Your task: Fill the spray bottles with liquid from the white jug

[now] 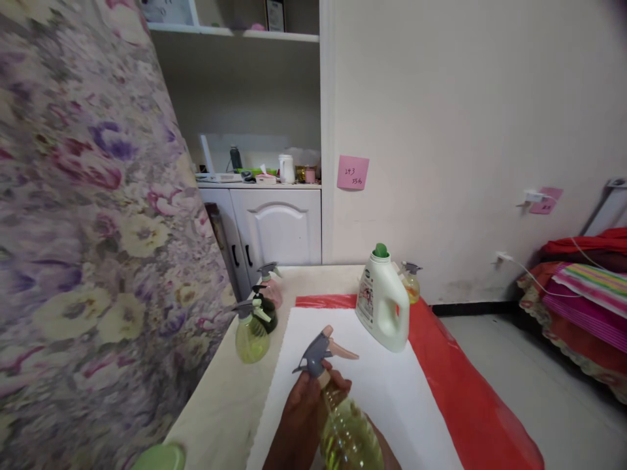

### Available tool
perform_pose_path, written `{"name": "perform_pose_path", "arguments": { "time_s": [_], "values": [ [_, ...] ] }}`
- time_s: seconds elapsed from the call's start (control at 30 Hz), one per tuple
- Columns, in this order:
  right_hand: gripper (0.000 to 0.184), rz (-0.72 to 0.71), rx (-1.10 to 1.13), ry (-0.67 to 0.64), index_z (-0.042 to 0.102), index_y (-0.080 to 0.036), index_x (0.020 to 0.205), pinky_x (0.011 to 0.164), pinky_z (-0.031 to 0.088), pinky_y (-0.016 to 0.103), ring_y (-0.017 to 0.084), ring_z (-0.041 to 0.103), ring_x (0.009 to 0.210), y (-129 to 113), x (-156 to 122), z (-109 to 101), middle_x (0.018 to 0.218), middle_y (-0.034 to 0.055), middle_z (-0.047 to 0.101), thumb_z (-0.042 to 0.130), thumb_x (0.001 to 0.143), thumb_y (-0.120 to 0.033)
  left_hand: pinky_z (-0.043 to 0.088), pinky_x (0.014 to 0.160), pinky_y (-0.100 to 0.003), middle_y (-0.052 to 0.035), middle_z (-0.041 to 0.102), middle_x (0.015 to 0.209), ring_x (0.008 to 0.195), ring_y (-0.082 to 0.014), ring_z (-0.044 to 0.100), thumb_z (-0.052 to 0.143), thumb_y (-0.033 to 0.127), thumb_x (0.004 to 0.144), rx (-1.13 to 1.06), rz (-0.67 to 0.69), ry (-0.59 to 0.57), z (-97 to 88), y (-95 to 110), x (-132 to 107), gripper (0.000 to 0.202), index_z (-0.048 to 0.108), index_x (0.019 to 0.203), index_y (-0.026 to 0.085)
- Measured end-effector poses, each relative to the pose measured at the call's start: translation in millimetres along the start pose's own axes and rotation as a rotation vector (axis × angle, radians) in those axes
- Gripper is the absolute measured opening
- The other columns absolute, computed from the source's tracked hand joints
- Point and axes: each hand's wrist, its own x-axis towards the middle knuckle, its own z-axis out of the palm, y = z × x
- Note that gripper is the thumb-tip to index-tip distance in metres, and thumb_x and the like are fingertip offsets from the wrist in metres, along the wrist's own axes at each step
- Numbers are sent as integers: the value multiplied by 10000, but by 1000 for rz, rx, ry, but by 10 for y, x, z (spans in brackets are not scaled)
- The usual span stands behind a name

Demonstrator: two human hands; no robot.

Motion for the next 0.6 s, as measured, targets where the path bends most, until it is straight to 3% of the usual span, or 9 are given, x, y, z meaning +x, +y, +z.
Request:
{"name": "perform_pose_path", "arguments": {
  "time_s": [0.1, 0.2, 0.27, 0.4, 0.5, 0.6],
  "values": [
    [586, 58, 67, -9, 671, -275, 1082, 654, 547, 423, 281, 686, 830, 25, -4, -48, 886, 53, 747, 528, 732, -722, 490, 889, -346, -41, 712, 841, 905, -198, 663, 665, 387, 817, 7, 43, 43, 5, -5, 10, 232, 687, 973, 216],
    [682, 268, 217, -5, 683, -219, 1010, 527, 503, 315, 219, 669, 687, 89, -75, -129, 829, 73, 731, 449, 730, -796, 480, 906, -307, -30, 714, 871, 913, -178, 655, 713, 383, 776, 79, 145, 146, -46, 4, 55, 247, 689, 954, 213],
    [679, 328, 269, 27, 657, -225, 1025, 509, 480, 268, 182, 666, 657, 164, -109, -176, 854, 55, 722, 546, 673, -794, 483, 893, -273, -17, 717, 918, 945, -170, 643, 717, 390, 772, 157, 213, 231, -90, 12, 83, 244, 688, 950, 225],
    [756, 107, 105, 125, 532, -290, 1177, 562, 507, 303, 207, 703, 725, 303, -109, -235, 1001, 28, 705, 817, 547, -595, 504, 818, -226, -7, 729, 944, 962, -176, 632, 718, 446, 755, 301, 258, 366, -103, 51, 91, 267, 701, 915, 233],
    [707, 110, 108, 79, 548, -247, 1165, 518, 483, 268, 188, 696, 659, 304, -105, -248, 920, 36, 715, 783, 601, -603, 525, 798, -261, -25, 738, 971, 962, -212, 650, 758, 460, 700, 290, 214, 387, -37, 92, 71, 341, 705, 940, 224],
    [627, 156, 175, 33, 606, -211, 1126, 531, 510, 293, 183, 690, 626, 244, -109, -210, 870, 56, 730, 685, 685, -650, 532, 825, -313, -56, 741, 996, 989, -249, 658, 777, 435, 679, 224, 172, 326, 28, 103, 54, 397, 702, 1001, 214]
  ]
}}
